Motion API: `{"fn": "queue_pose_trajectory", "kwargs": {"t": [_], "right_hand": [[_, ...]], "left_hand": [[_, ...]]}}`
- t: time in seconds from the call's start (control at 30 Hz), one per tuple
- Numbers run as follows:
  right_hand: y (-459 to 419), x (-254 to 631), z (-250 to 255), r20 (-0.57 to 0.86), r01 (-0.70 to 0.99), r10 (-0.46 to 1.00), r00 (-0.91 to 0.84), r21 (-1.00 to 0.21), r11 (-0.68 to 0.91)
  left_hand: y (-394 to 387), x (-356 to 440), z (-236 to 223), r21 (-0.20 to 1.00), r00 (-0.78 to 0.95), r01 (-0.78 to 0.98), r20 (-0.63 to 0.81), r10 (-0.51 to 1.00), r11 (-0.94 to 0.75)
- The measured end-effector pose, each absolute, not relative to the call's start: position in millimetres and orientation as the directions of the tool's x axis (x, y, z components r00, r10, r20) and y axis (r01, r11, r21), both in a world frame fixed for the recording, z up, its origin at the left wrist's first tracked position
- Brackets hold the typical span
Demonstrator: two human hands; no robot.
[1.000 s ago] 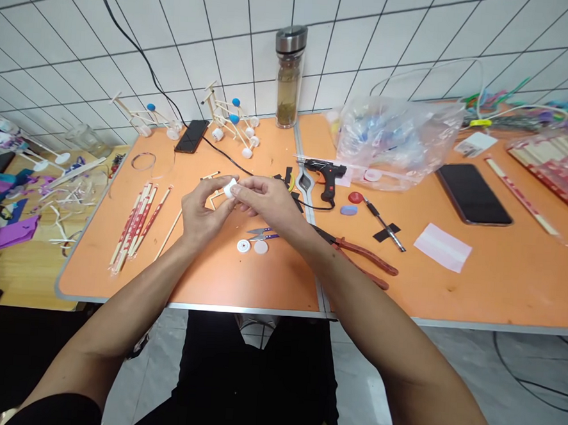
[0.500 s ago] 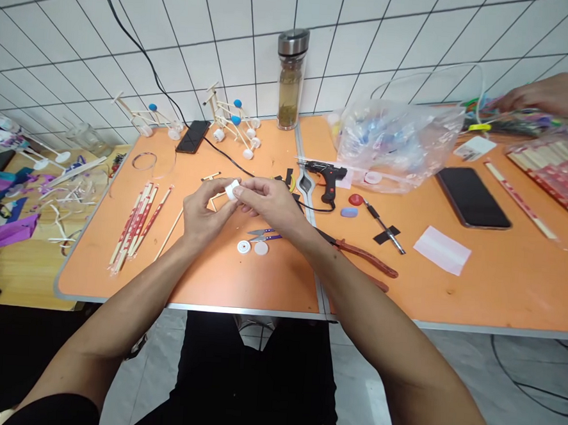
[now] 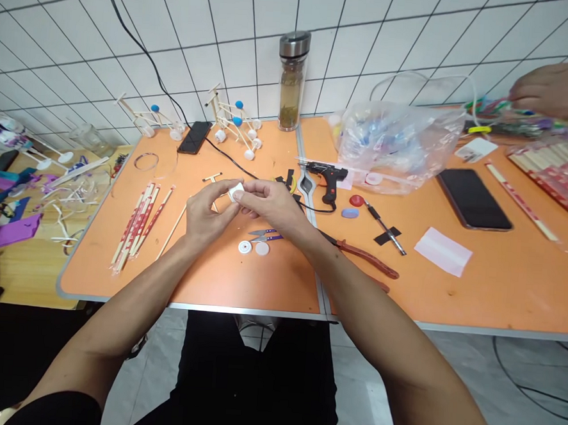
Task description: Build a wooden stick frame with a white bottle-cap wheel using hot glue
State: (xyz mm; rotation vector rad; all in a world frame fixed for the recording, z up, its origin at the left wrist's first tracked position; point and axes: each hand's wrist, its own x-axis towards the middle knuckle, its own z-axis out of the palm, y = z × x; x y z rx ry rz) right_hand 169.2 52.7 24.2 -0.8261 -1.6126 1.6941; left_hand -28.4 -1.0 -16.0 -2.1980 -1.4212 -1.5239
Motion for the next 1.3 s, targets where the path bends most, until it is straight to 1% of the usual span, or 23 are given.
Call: {"fn": "queue_pose_trajectory", "kwargs": {"t": [0.23, 0.47, 0.7, 0.93, 1.1, 1.3], "right_hand": [[54.6, 168.6, 23.9, 0.008, -0.044, 0.786, -0.619, -0.999, -0.024], [53.0, 164.2, 25.6, 0.043, -0.080, 0.819, -0.572, -0.997, -0.004], [49.5, 162.5, 27.3, 0.069, -0.078, 0.844, -0.531, -0.996, 0.032], [52.5, 162.8, 25.5, 0.033, -0.072, 0.829, -0.559, -0.997, -0.009], [54.5, 166.3, 24.0, 0.035, -0.047, 0.803, -0.595, -0.999, 0.008], [53.4, 166.0, 22.0, 0.023, -0.036, 0.800, -0.599, -0.999, 0.001]], "left_hand": [[-2.7, -25.4, -10.5, 0.326, 0.111, 0.728, 0.812, 0.573, -0.603], [-3.0, -23.6, -10.5, 0.349, 0.103, 0.705, 0.811, 0.576, -0.617], [-3.8, -25.2, -10.5, 0.383, 0.094, 0.706, 0.784, 0.614, -0.596], [-2.4, -27.3, -12.4, 0.385, 0.083, 0.718, 0.780, 0.620, -0.580], [-2.3, -28.5, -12.5, 0.360, 0.098, 0.736, 0.781, 0.616, -0.574], [-2.6, -27.1, -11.7, 0.388, 0.077, 0.736, 0.766, 0.638, -0.555]]}}
